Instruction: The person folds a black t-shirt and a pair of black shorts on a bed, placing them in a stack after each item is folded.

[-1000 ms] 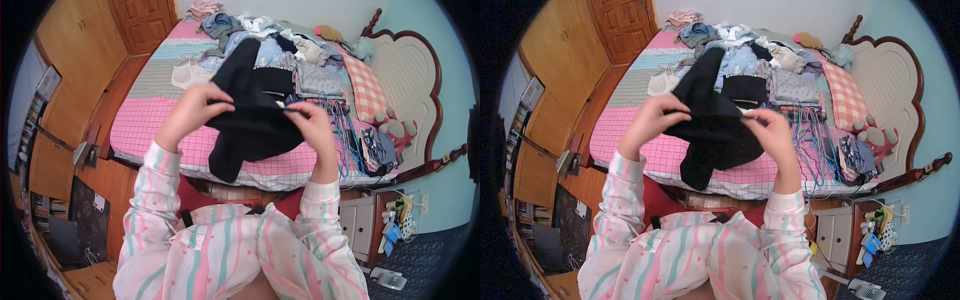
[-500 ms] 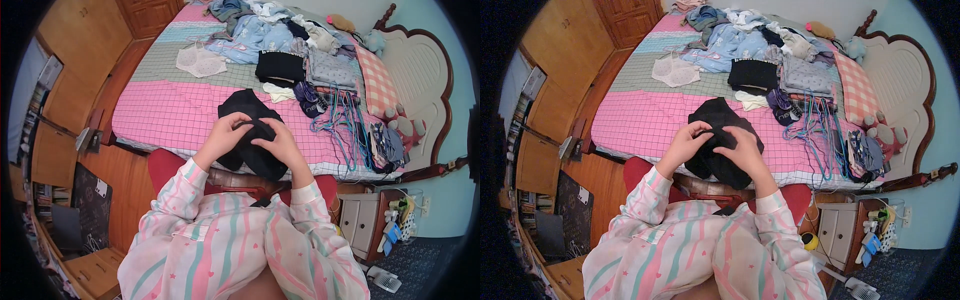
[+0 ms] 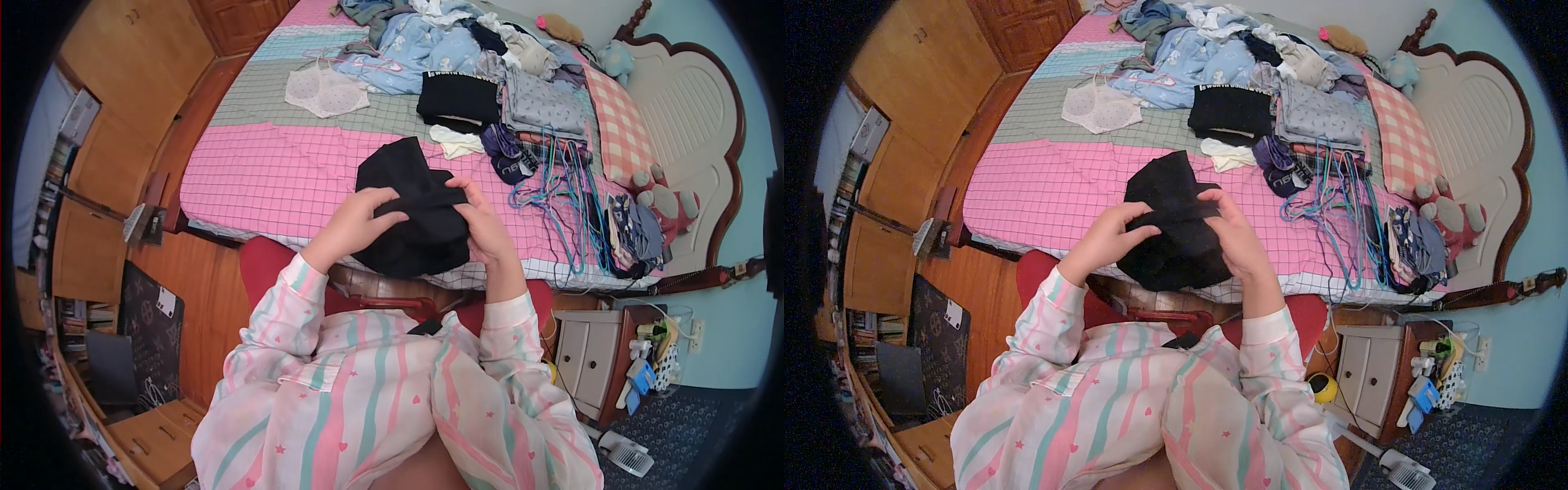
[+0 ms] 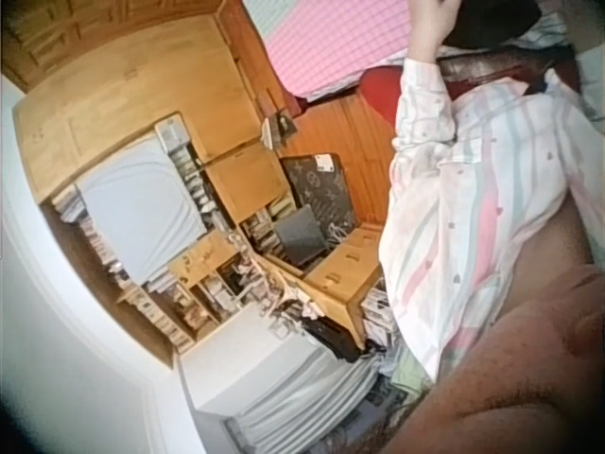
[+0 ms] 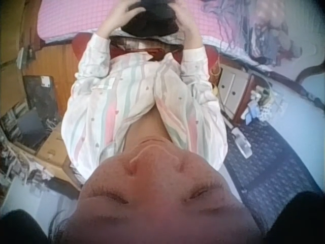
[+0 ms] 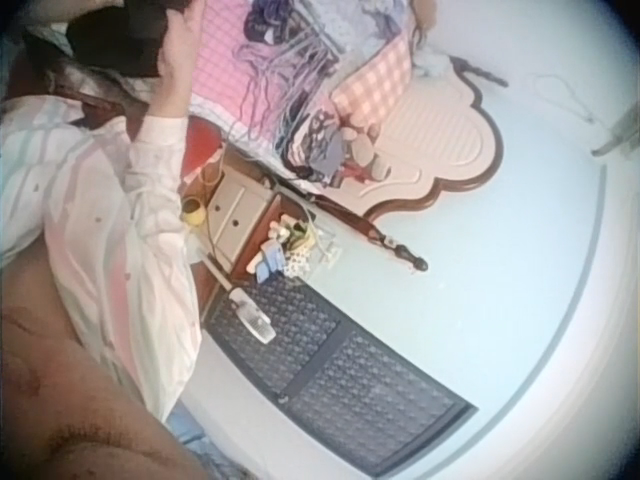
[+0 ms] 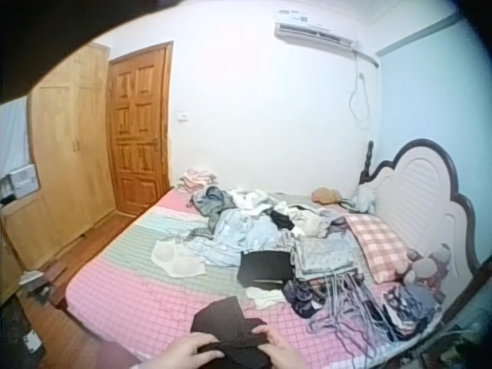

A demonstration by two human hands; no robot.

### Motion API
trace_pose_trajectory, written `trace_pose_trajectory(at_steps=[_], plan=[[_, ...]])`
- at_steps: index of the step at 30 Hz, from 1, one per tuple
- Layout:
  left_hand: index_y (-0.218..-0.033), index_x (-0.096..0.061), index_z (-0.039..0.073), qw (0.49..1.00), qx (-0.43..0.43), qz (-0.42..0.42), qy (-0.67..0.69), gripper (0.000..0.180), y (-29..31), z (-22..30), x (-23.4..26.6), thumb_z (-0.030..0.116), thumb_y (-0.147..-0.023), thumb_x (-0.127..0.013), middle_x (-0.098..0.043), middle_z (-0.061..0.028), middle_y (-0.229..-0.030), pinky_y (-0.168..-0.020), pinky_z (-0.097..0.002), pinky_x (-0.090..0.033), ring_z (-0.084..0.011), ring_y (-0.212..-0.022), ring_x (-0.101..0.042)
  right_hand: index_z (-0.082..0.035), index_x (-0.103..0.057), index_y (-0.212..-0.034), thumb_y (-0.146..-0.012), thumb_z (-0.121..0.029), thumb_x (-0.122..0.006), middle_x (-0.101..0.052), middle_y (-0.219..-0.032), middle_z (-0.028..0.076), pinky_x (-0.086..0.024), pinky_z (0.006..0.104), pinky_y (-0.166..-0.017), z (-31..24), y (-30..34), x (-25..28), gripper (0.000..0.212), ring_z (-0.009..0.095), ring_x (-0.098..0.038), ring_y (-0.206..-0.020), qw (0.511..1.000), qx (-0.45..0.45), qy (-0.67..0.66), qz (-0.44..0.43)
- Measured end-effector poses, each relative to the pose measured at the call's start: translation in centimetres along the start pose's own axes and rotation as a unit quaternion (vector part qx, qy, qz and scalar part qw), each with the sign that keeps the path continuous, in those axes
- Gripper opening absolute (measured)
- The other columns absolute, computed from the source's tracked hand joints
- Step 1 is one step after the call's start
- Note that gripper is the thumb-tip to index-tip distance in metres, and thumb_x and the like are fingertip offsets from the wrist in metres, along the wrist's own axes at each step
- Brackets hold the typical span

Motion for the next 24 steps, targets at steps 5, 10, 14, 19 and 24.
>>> trace_pose_trajectory(at_steps=[5,10,14,19,24], plan=[[-0.112,-0.061,0.001,0.980,0.011,0.011,0.200,0.018,-0.2,-0.1,-0.8,0.015,-0.101,-0.064,-0.062,-0.0037,-0.093,-0.077,-0.0263,-0.047,-0.0094,-0.085,-0.055,-0.009,-0.056,-0.129,-0.089,-0.009,-0.073,-0.059,-0.129,0.011,-0.046,0.0344,-0.102,-1.5,0.6,0.4,0.044,0.022,-0.056,-0.123,0.962,0.122,0.235,0.059],[-0.113,-0.060,0.000,0.967,-0.018,0.079,0.241,0.017,-0.5,0.1,-0.8,0.012,-0.102,-0.062,-0.064,-0.0032,-0.096,-0.079,-0.0251,-0.048,-0.0087,-0.089,-0.058,-0.020,-0.076,-0.100,-0.073,-0.034,-0.089,-0.050,-0.145,0.012,-0.019,0.0586,-0.115,-4.6,5.1,-5.8,0.033,0.041,-0.032,-0.143,0.578,0.434,0.646,0.245],[-0.115,-0.060,0.000,0.968,-0.009,0.082,0.236,0.017,-0.4,1.4,-0.7,0.010,-0.102,-0.062,-0.065,-0.0033,-0.097,-0.080,-0.0245,-0.048,-0.0084,-0.091,-0.059,-0.019,-0.079,-0.092,-0.067,-0.037,-0.091,-0.046,-0.156,0.010,-0.009,0.0574,-0.119,-3.0,4.9,-7.6,0.033,0.040,-0.028,-0.149,0.574,0.392,0.683,0.224],[-0.118,-0.060,0.002,0.959,-0.031,0.118,0.257,0.021,-0.3,0.7,-0.4,0.008,-0.099,-0.066,-0.067,-0.0044,-0.098,-0.078,-0.0230,-0.049,-0.0072,-0.090,-0.061,-0.014,-0.079,-0.081,-0.074,-0.032,-0.086,-0.054,-0.150,0.007,-0.022,0.0618,-0.113,-2.9,3.9,-6.2,0.021,0.041,-0.033,-0.146,0.662,0.356,0.638,0.169],[-0.121,-0.061,0.008,0.958,-0.059,0.279,-0.044,0.039,0.4,2.3,2.8,0.001,-0.085,-0.074,-0.061,-0.0100,-0.120,-0.098,-0.0369,-0.044,-0.0239,-0.113,-0.057,-0.006,-0.077,-0.089,-0.085,-0.019,-0.081,-0.060,-0.143,0.011,-0.030,0.0478,-0.116,-1.9,2.1,-2.0,0.014,0.038,-0.039,-0.144,0.870,0.254,0.411,0.101]])
Point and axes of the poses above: each hand's wrist, its own y-axis away from the middle knuckle, its own x-axis out of the back of the hand, z = x × y, the point moved 5 cm from there along -y, towards the middle knuckle
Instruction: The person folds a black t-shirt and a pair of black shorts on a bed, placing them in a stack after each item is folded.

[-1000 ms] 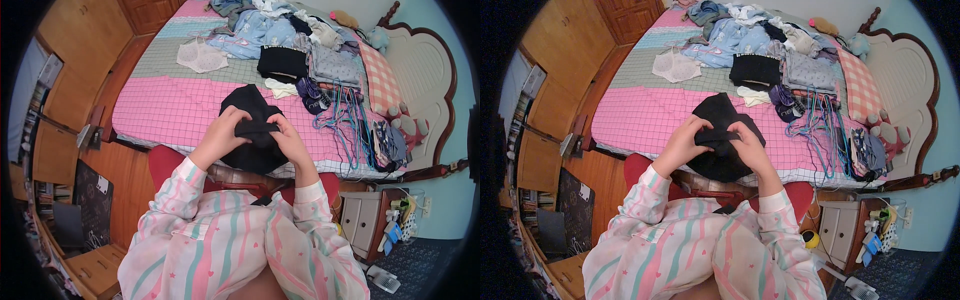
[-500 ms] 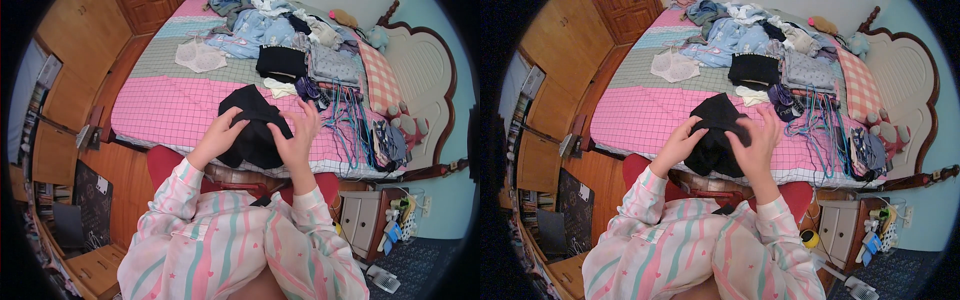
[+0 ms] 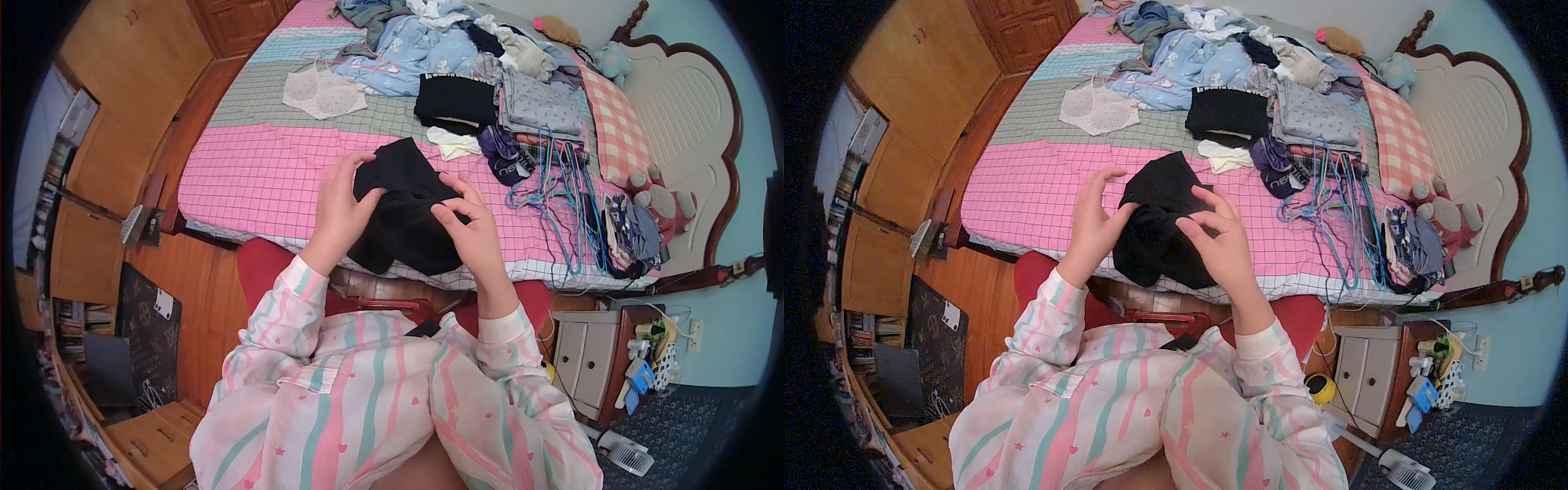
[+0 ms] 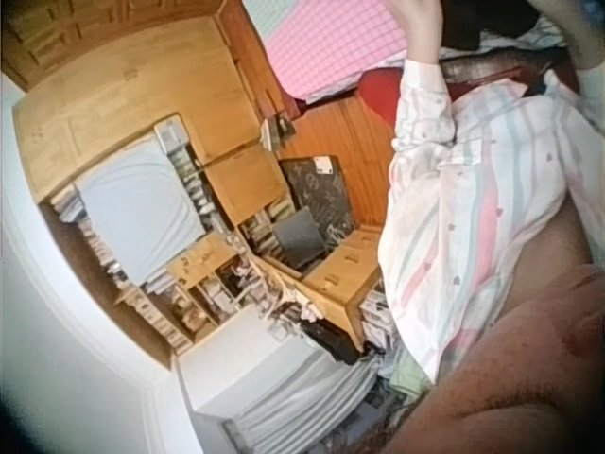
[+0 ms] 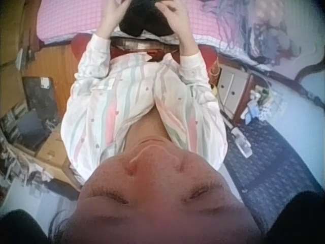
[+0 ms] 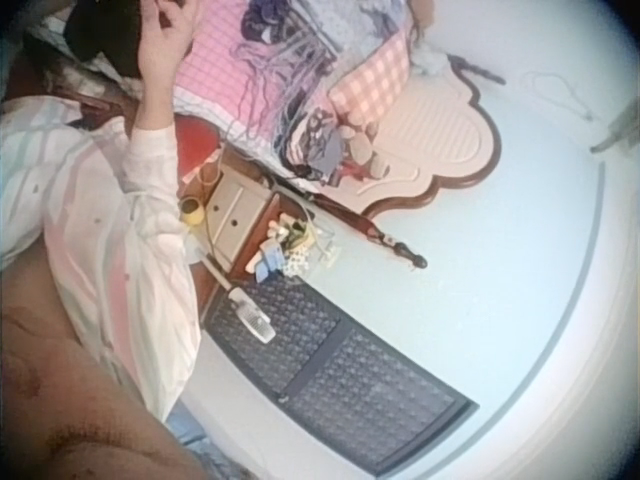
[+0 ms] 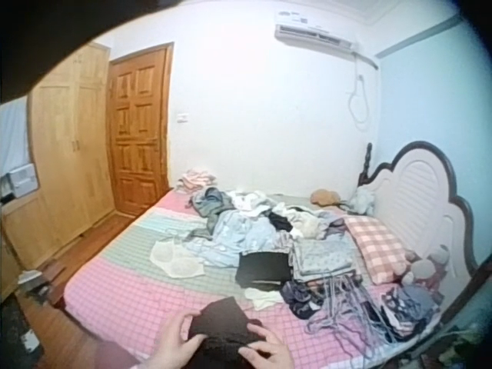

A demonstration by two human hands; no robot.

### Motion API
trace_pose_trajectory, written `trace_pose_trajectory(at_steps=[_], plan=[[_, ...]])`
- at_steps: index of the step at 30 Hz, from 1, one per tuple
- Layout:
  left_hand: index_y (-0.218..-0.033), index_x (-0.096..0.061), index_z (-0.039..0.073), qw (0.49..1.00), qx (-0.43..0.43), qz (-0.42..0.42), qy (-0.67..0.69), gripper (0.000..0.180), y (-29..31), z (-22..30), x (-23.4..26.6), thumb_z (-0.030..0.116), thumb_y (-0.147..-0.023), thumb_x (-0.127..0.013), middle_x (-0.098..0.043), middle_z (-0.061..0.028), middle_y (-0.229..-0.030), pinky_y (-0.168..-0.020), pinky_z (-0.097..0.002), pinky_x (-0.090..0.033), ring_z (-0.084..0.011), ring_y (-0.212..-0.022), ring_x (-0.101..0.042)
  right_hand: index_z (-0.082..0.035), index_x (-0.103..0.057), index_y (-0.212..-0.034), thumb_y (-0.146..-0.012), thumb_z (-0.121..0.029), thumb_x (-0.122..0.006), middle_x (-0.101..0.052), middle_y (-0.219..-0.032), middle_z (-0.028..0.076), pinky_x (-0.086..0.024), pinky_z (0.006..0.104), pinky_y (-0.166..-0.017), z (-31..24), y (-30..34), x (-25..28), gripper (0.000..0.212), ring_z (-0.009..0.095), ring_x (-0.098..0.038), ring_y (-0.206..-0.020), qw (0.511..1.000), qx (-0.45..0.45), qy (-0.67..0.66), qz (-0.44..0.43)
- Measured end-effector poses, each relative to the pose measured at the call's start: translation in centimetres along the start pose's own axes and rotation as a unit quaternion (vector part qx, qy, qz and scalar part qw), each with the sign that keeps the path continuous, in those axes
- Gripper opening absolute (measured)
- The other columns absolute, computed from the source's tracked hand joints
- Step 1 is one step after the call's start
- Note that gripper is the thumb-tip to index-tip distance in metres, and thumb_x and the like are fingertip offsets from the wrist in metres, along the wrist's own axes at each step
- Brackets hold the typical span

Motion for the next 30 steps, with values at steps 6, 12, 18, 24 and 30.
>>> trace_pose_trajectory(at_steps=[6,12,18,24,30], plan=[[-0.088,-0.073,0.024,0.910,-0.336,0.136,-0.200,0.033,4.4,5.2,0.0,0.044,-0.066,-0.085,-0.055,-0.0050,-0.117,-0.102,-0.0426,-0.033,-0.0290,-0.117,-0.046,-0.001,-0.076,-0.091,-0.091,-0.017,-0.077,-0.059,-0.144,0.014,-0.033,0.0417,-0.115,-0.1,-0.2,0.2,0.016,0.030,-0.043,-0.142,0.981,-0.079,-0.175,0.000],[-0.090,-0.074,0.016,0.959,-0.214,0.012,-0.186,0.021,3.0,3.3,-3.0,0.028,-0.076,-0.084,-0.060,-0.0010,-0.100,-0.085,-0.0414,-0.042,-0.0252,-0.099,-0.052,0.000,-0.074,-0.090,-0.092,-0.012,-0.075,-0.063,-0.132,0.011,-0.041,0.0343,-0.106,-0.5,-0.2,0.4,0.013,0.022,-0.055,-0.124,0.971,-0.089,-0.223,0.018],[-0.083,-0.076,0.009,0.991,-0.128,-0.038,0.013,0.007,0.7,2.5,-1.3,0.014,-0.082,-0.081,-0.066,-0.0013,-0.082,-0.076,-0.0342,-0.044,-0.0206,-0.083,-0.054,-0.003,-0.072,-0.094,-0.086,-0.013,-0.079,-0.066,-0.099,0.004,-0.044,0.0328,-0.090,-0.1,-1.4,3.5,0.015,0.020,-0.061,-0.091,0.995,0.000,0.029,0.095],[-0.090,-0.070,0.002,0.998,-0.023,0.025,0.046,0.007,0.7,2.5,-0.2,0.008,-0.094,-0.072,-0.060,-0.0014,-0.072,-0.065,-0.0270,-0.042,-0.0110,-0.071,-0.051,-0.021,-0.073,-0.087,-0.075,-0.029,-0.087,-0.057,-0.090,-0.002,-0.029,0.0476,-0.099,-5.6,0.0,2.4,0.019,0.024,-0.054,-0.102,0.867,0.199,0.364,0.275],[-0.089,-0.063,0.002,0.995,0.041,0.004,0.093,0.014,1.0,2.0,-0.5,0.013,-0.096,-0.067,-0.056,-0.0073,-0.067,-0.060,-0.0352,-0.041,-0.0222,-0.063,-0.052,-0.018,-0.073,-0.092,-0.071,-0.036,-0.088,-0.057,-0.090,-0.003,-0.030,0.0471,-0.099,-6.7,1.1,-0.9,0.031,0.023,-0.054,-0.100,0.896,0.235,0.346,0.149]])
Point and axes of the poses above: each hand's wrist, its own y-axis away from the middle knuckle, its own x-axis out of the back of the hand, z = x × y, the point moved 5 cm from there along -y, towards the middle knuckle
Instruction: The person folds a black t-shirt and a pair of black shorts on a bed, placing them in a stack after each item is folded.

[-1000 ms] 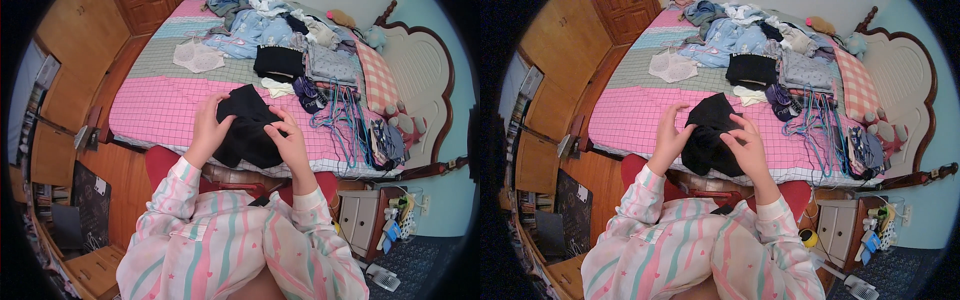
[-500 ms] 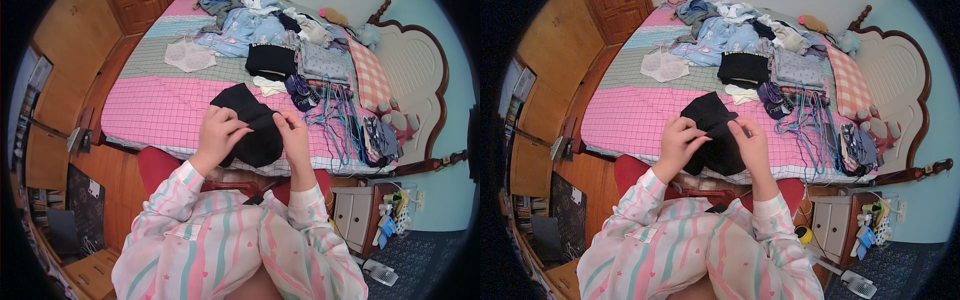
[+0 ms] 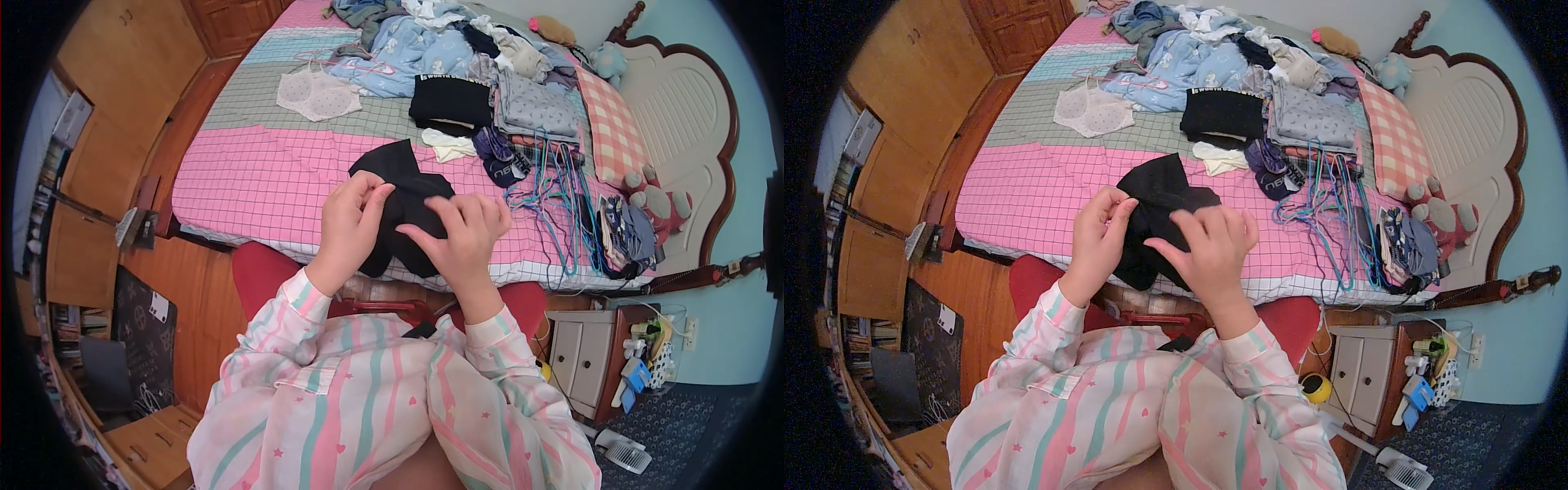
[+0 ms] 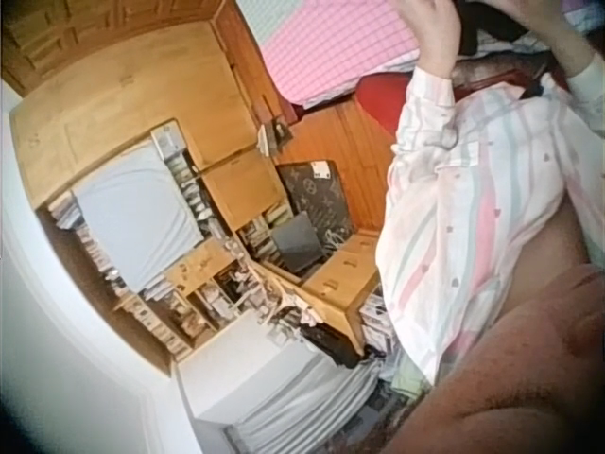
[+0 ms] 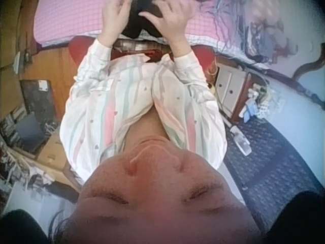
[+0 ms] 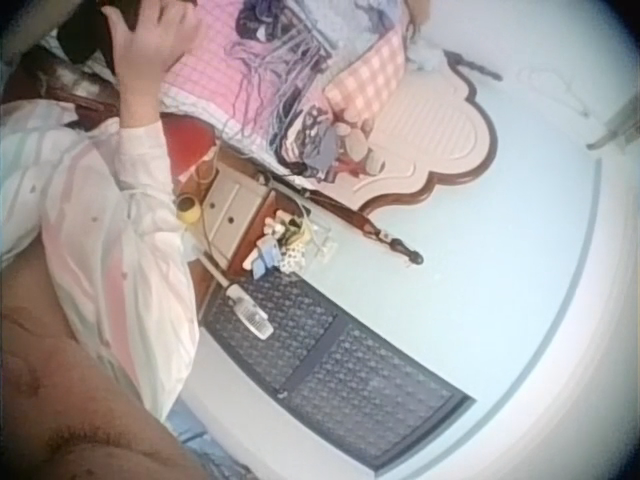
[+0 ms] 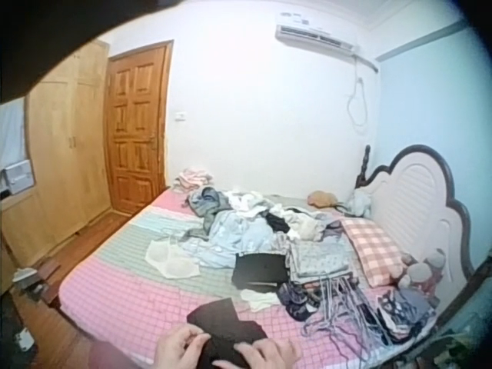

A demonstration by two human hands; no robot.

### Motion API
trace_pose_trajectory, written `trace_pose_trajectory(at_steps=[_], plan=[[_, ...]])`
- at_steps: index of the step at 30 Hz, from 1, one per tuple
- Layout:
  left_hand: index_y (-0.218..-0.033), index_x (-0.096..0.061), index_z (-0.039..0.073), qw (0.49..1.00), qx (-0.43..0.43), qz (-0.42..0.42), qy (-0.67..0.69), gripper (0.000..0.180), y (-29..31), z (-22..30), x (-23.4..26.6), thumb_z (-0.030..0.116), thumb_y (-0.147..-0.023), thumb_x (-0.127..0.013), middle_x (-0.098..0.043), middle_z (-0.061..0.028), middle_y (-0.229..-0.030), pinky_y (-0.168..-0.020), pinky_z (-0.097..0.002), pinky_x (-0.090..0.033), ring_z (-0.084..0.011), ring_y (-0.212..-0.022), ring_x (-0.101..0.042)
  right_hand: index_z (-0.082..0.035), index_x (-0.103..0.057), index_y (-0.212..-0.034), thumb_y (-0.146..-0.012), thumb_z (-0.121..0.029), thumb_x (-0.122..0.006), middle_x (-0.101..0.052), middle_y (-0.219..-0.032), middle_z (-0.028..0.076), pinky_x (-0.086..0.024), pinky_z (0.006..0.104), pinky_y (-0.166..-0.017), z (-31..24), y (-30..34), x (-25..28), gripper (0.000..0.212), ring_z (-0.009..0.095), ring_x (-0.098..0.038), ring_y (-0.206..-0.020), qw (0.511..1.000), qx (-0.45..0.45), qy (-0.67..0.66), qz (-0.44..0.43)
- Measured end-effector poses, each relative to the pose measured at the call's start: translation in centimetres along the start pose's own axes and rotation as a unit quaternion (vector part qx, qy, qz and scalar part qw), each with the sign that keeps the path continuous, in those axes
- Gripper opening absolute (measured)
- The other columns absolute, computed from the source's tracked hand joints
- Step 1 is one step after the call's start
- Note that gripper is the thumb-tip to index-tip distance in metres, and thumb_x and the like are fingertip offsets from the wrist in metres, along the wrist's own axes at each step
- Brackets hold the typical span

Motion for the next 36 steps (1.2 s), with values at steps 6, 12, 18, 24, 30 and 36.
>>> trace_pose_trajectory(at_steps=[6,12,18,24,30,36], plan=[[-0.095,-0.060,0.002,0.999,0.042,-0.009,0.028,0.014,-0.6,0.1,0.5,0.014,-0.102,-0.061,-0.051,-0.0045,-0.067,-0.060,-0.0312,-0.039,-0.0145,-0.064,-0.048,-0.009,-0.073,-0.098,-0.092,-0.019,-0.073,-0.067,-0.086,0.004,-0.039,0.0400,-0.098,3.1,-0.1,-1.3,0.012,0.019,-0.061,-0.089,0.990,-0.070,-0.106,-0.063],[-0.099,-0.057,0.002,0.992,0.029,-0.091,0.087,0.014,-0.9,-1.0,0.3,0.015,-0.105,-0.058,-0.047,0.0038,-0.085,-0.074,-0.0220,-0.040,-0.0066,-0.081,-0.044,-0.004,-0.067,-0.107,-0.109,-0.023,-0.054,-0.064,-0.094,-0.005,-0.044,0.0203,-0.077,6.1,0.8,-3.3,0.023,0.004,-0.055,-0.086,0.741,-0.359,-0.550,-0.139],[-0.104,-0.059,0.002,0.990,-0.049,-0.124,0.047,0.039,-0.6,0.7,-0.5,0.021,-0.081,-0.085,-0.056,-0.0039,-0.080,-0.068,-0.0283,-0.045,-0.0152,-0.073,-0.053,-0.005,-0.065,-0.108,-0.109,-0.023,-0.053,-0.061,-0.093,-0.008,-0.042,0.0175,-0.075,5.9,-0.9,-3.6,0.021,0.001,-0.052,-0.083,0.674,-0.401,-0.609,-0.115],[-0.126,-0.062,-0.002,0.953,0.094,-0.288,-0.003,0.029,-0.8,-1.6,-1.1,0.016,-0.103,-0.062,-0.069,-0.0040,-0.106,-0.084,-0.0258,-0.050,-0.0108,-0.094,-0.062,-0.007,-0.067,-0.104,-0.103,-0.024,-0.063,-0.062,-0.093,-0.006,-0.042,0.0216,-0.079,7.7,-1.9,-4.0,0.017,0.003,-0.055,-0.087,0.748,-0.365,-0.535,-0.147],[-0.124,-0.063,-0.003,0.922,0.212,-0.123,0.301,0.032,-0.6,-2.9,-1.1,0.023,-0.108,-0.055,-0.070,-0.0024,-0.108,-0.084,-0.0237,-0.052,-0.0089,-0.095,-0.064,-0.016,-0.072,-0.096,-0.080,-0.027,-0.082,-0.064,-0.092,0.002,-0.034,0.0463,-0.102,1.9,-2.8,1.7,0.022,0.028,-0.060,-0.106,0.995,-0.030,-0.085,0.051],[-0.125,-0.064,-0.002,0.912,0.217,-0.116,0.328,0.032,-1.3,-2.6,-0.9,0.024,-0.108,-0.055,-0.071,-0.0042,-0.109,-0.083,-0.0249,-0.053,-0.0089,-0.094,-0.064,-0.015,-0.074,-0.092,-0.076,-0.031,-0.084,-0.067,-0.091,0.000,-0.034,0.0489,-0.105,-0.5,-1.3,0.3,0.024,0.023,-0.061,-0.107,0.993,0.035,-0.074,-0.082]])
Point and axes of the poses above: each hand's wrist, its own y-axis away from the middle knuckle, its own x-axis out of the back of the hand, z = x × y, the point moved 5 cm from there along -y, towards the middle knuckle
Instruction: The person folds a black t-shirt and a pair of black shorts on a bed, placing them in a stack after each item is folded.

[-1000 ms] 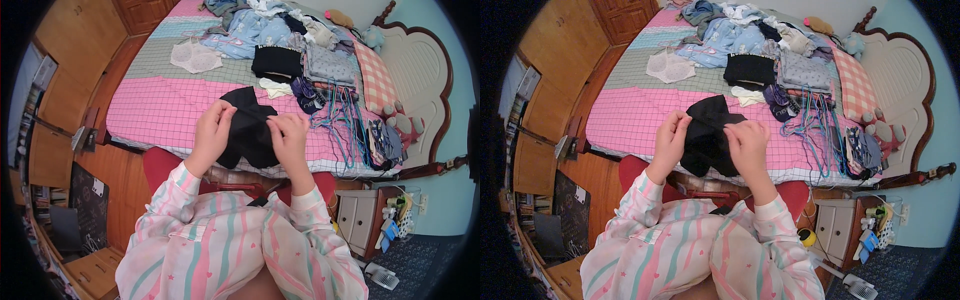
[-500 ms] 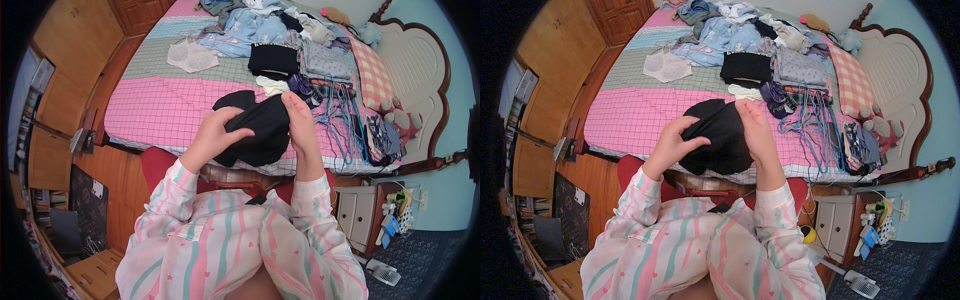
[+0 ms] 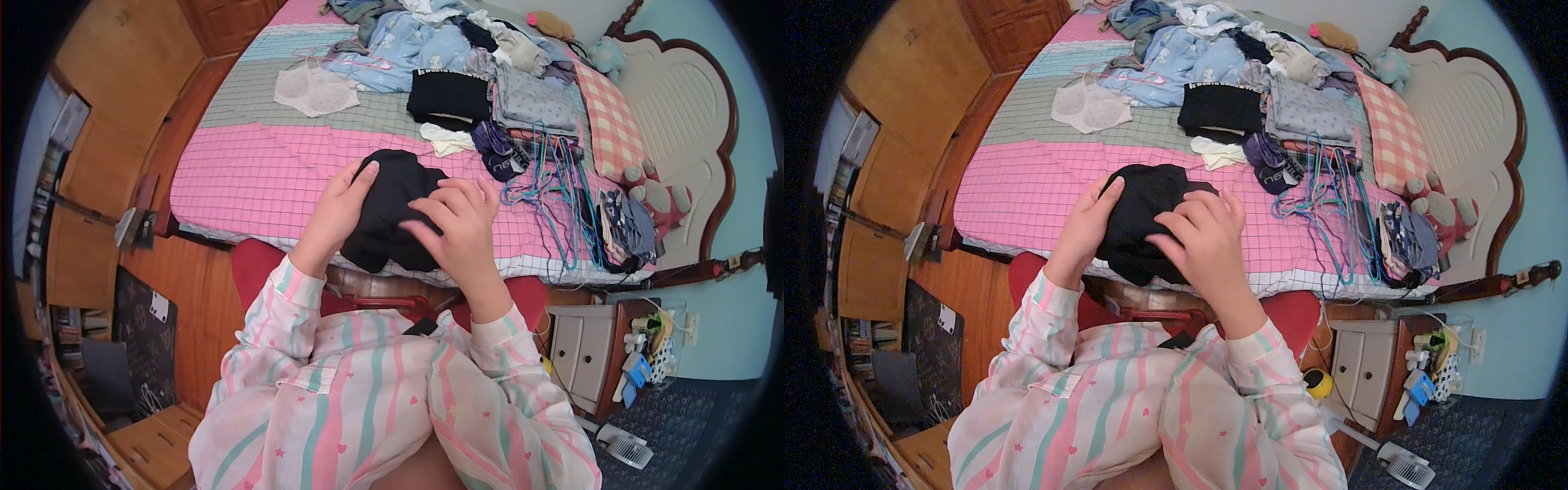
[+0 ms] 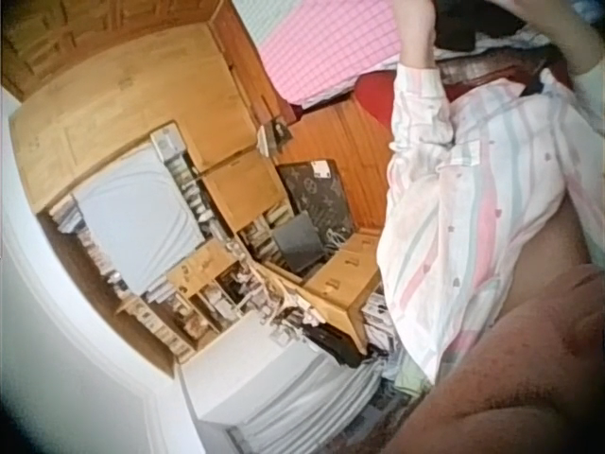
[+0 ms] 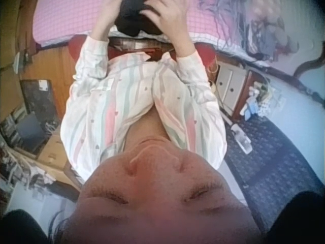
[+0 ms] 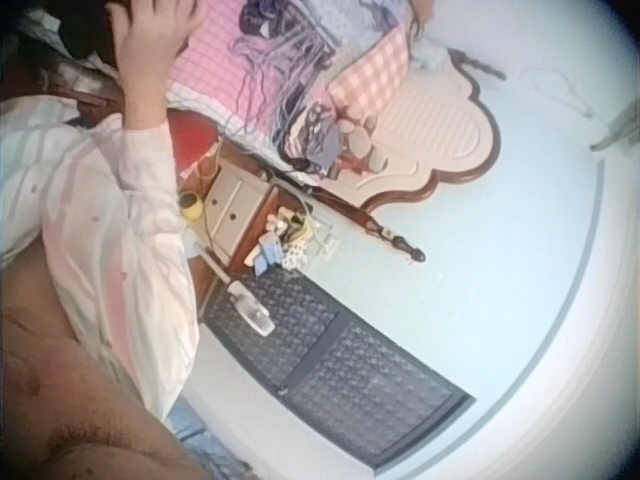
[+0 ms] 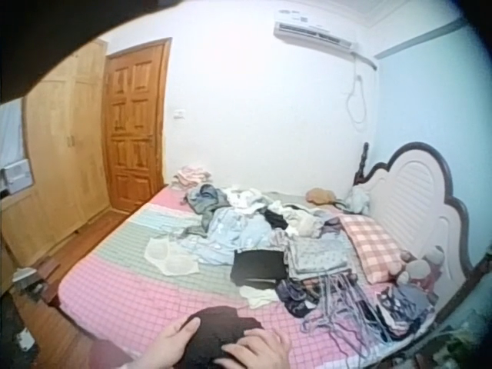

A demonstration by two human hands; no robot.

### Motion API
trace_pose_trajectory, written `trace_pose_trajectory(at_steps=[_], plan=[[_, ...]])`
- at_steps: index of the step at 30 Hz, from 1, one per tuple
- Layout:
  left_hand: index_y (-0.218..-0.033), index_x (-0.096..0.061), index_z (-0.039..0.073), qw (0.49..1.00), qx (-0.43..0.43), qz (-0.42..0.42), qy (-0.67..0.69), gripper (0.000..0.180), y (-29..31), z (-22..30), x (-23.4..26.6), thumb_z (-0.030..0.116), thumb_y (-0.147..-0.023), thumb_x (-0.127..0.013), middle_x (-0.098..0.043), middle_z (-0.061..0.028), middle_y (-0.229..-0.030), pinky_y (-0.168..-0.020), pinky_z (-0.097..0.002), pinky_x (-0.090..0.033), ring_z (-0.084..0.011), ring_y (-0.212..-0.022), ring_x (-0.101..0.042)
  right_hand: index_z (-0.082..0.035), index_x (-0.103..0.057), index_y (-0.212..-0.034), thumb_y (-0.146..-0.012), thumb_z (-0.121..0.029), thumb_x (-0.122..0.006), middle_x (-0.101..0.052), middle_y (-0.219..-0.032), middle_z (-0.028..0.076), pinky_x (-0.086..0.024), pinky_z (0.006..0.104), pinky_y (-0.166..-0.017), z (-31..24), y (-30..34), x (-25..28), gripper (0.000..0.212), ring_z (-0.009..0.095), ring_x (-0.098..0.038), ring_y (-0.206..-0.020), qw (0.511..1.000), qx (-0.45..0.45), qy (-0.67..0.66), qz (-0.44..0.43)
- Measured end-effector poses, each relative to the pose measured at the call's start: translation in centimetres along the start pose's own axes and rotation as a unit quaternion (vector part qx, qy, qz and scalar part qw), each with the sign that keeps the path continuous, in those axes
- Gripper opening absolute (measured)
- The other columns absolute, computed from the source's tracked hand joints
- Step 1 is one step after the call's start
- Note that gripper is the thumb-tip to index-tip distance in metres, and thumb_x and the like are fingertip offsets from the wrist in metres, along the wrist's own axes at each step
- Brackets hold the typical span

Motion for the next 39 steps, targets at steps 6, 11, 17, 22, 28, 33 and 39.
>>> trace_pose_trajectory(at_steps=[6,11,17,22,28,33,39], plan=[[-0.127,-0.059,0.000,0.857,-0.227,0.140,-0.441,0.043,1.0,4.7,0.1,0.029,-0.098,-0.070,-0.067,-0.0112,-0.110,-0.084,-0.0351,-0.053,-0.0249,-0.098,-0.065,-0.011,-0.075,-0.089,-0.089,-0.020,-0.075,-0.072,-0.079,0.000,-0.038,0.0432,-0.101,2.5,-1.6,0.8,0.010,0.018,-0.066,-0.086,0.981,-0.096,-0.162,-0.036],[-0.129,-0.051,0.006,0.748,-0.416,0.207,-0.473,0.072,3.6,5.9,-1.7,0.038,-0.076,-0.089,-0.050,-0.0134,-0.126,-0.076,-0.0365,-0.047,-0.0257,-0.089,-0.051,-0.004,-0.057,-0.100,-0.107,-0.018,-0.056,-0.072,-0.078,0.006,-0.048,0.0202,-0.069,4.2,-3.6,1.4,0.016,0.006,-0.066,-0.073,0.844,-0.285,-0.453,0.036],[-0.132,-0.051,0.008,0.801,-0.284,0.128,-0.511,0.072,1.8,2.0,-4.4,0.019,-0.070,-0.086,-0.051,-0.0178,-0.132,-0.090,-0.0456,-0.053,-0.0391,-0.114,-0.058,-0.005,-0.053,-0.101,-0.109,-0.021,-0.053,-0.075,-0.084,0.011,-0.050,0.0229,-0.074,2.6,-6.9,4.2,0.018,0.010,-0.070,-0.080,0.881,-0.186,-0.425,0.098],[-0.133,-0.054,0.012,0.790,-0.196,0.148,-0.562,0.064,-1.6,-0.1,1.3,-0.006,-0.073,-0.066,-0.065,-0.0170,-0.118,-0.083,-0.0500,-0.052,-0.0414,-0.101,-0.064,-0.006,-0.051,-0.101,-0.111,-0.025,-0.048,-0.077,-0.089,0.014,-0.045,0.0225,-0.079,4.8,-9.2,12.6,0.021,0.007,-0.062,-0.080,0.909,-0.161,-0.288,0.256],[-0.113,-0.077,0.017,0.802,-0.093,0.245,-0.536,0.035,-4.7,7.1,12.2,0.009,-0.083,-0.061,-0.074,-0.0115,-0.079,-0.074,-0.0394,-0.056,-0.0275,-0.078,-0.073,-0.002,-0.055,-0.109,-0.110,-0.028,-0.049,-0.075,-0.099,0.020,-0.052,0.0311,-0.088,13.9,-8.3,16.1,0.026,0.021,-0.071,-0.093,0.839,-0.206,-0.331,0.380],[-0.133,-0.061,0.008,0.995,0.050,-0.030,0.077,0.033,-5.2,4.0,13.2,0.016,-0.103,-0.053,-0.069,-0.0081,-0.120,-0.084,-0.0329,-0.058,-0.0188,-0.101,-0.069,0.000,-0.057,-0.104,-0.107,-0.023,-0.054,-0.073,-0.091,0.014,-0.053,0.0323,-0.085,21.6,-1.3,10.3,0.024,0.021,-0.070,-0.086,0.851,-0.318,-0.255,0.332],[-0.120,-0.066,-0.003,0.980,0.154,0.031,0.118,0.031,-3.6,-3.6,6.9,0.020,-0.101,-0.057,-0.073,-0.0108,-0.113,-0.087,-0.0321,-0.056,-0.0213,-0.100,-0.070,-0.007,-0.056,-0.131,-0.087,-0.023,-0.078,-0.054,-0.138,0.022,-0.043,0.0458,-0.102,16.5,4.3,-2.0,0.052,0.036,-0.056,-0.123,0.967,-0.253,-0.017,-0.002]])
Point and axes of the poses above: each hand's wrist, its own y-axis away from the middle knuckle, its own x-axis out of the back of the hand, z = x × y, the point moved 5 cm from there along -y, towards the middle knuckle
